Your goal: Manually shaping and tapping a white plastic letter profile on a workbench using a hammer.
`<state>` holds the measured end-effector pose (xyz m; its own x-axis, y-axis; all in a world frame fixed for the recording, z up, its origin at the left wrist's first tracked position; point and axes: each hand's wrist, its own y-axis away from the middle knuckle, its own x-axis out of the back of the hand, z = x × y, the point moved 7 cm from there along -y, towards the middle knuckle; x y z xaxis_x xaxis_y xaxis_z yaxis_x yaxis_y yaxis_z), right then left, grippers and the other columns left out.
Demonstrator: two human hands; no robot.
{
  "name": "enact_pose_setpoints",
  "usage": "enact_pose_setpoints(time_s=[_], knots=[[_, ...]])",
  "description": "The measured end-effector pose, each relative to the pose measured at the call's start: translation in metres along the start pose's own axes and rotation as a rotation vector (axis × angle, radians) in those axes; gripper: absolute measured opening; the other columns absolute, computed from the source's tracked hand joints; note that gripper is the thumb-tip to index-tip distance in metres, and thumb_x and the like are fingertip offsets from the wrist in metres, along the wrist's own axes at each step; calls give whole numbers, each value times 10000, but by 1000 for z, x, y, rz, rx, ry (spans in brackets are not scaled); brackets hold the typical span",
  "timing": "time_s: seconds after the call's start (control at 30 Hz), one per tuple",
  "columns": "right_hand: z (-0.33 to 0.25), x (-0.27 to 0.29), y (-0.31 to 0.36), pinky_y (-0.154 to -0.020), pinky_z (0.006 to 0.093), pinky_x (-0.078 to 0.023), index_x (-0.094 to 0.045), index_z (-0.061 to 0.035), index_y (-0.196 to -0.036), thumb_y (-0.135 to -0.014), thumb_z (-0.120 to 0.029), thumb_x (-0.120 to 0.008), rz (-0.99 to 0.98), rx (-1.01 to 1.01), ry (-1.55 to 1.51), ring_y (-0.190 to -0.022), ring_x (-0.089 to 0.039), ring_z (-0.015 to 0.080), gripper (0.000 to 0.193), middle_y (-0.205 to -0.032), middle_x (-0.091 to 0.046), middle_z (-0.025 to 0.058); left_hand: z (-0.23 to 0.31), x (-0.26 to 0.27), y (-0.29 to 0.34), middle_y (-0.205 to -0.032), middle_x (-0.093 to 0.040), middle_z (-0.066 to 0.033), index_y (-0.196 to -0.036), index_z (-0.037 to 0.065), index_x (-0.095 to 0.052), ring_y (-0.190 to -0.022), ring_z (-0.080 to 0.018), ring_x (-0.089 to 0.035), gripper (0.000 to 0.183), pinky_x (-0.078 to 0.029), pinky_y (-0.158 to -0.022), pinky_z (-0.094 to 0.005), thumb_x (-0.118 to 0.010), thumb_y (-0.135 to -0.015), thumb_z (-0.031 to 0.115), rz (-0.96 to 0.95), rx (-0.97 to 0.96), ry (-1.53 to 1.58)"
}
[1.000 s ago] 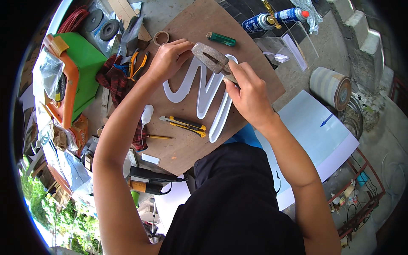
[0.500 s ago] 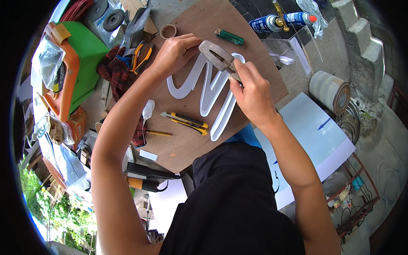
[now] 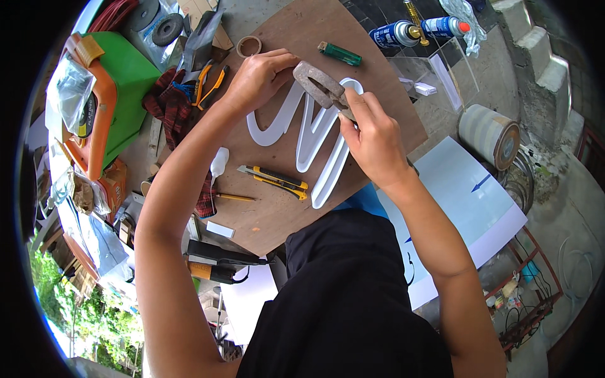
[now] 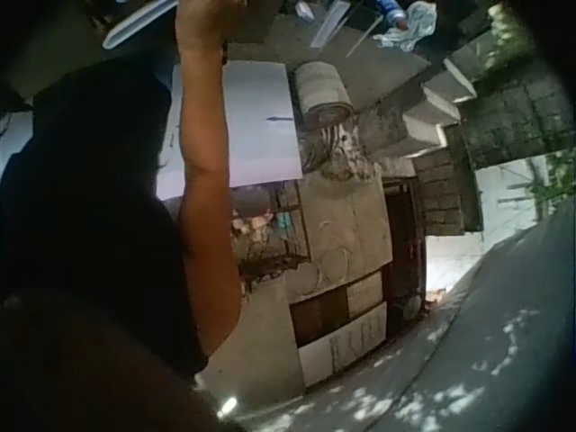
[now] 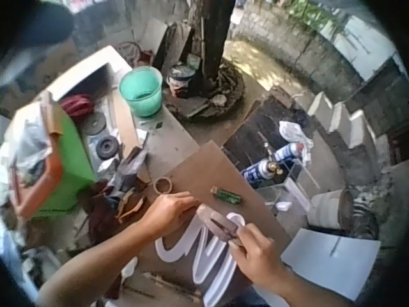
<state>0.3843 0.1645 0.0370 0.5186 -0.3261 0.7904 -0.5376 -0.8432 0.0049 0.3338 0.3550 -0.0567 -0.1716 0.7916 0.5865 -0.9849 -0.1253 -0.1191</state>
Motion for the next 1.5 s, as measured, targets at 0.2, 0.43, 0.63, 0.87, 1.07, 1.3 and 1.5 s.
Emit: enact_pose_setpoints(time_s=[0.2,0.43,0.63,0.87,1.07,1.3,1.5], knots=[[1,0,-1,-645,438,-551,-585,61,-1305,-892,-22,-699,-12,-35,-34,-752,-677,373,436,-997,-616,190,-1,0,0,-1037,-706,-121,-1106,34,-704,-929,-377,-682,235,-562,-811,-434,-702,-871,44,-41,34,14],[-3,8,-3,-647,452,-551,-570,68,-1316,-889,-12,-697,19,-3,-27,-754,-677,379,452,-1016,-621,193,-3,-1,-2,-1012,-707,-129,-1084,35,-708,-919,-383,-682,212,-563,-800,-435,-712,-874,63,-28,49,15],[-1,9,-7,-667,453,-548,-592,80,-1270,-880,17,-702,27,2,-24,-774,-671,389,410,-991,-623,198,-2,1,-3,-988,-702,-124,-1054,29,-708,-902,-376,-683,175,-564,-801,-432,-707,-888,87,-14,11,4],[-1,19,-5,-697,428,-538,-597,88,-1259,-890,10,-695,87,-1,-56,-834,-663,371,390,-993,-623,207,2,0,6,-1029,-694,-124,-1099,47,-695,-877,-341,-698,228,-566,-775,-420,-717,-878,98,-56,28,5],[0,15,-2,-692,425,-538,-599,87,-1256,-895,8,-691,42,-35,-30,-829,-669,364,381,-986,-626,202,6,-1,3,-1005,-682,-109,-1094,61,-698,-837,-306,-698,275,-570,-750,-405,-771,-854,175,-86,30,-57],[2,12,-3,-802,416,-539,-613,66,-1280,-918,-21,-678,2,-111,-49,-900,-672,374,378,-1020,-653,208,4,-10,5,-927,-689,-57,-1011,91,-707,-776,-300,-699,204,-574,-702,-408,-775,-855,204,32,82,-95],[2,7,-4,-724,417,-540,-608,65,-1276,-897,2,-688,-1,-75,-40,-836,-670,362,393,-992,-637,193,11,-9,6,-874,-667,-56,-955,97,-682,-741,-304,-692,185,-572,-675,-405,-774,-828,197,132,107,-167]])
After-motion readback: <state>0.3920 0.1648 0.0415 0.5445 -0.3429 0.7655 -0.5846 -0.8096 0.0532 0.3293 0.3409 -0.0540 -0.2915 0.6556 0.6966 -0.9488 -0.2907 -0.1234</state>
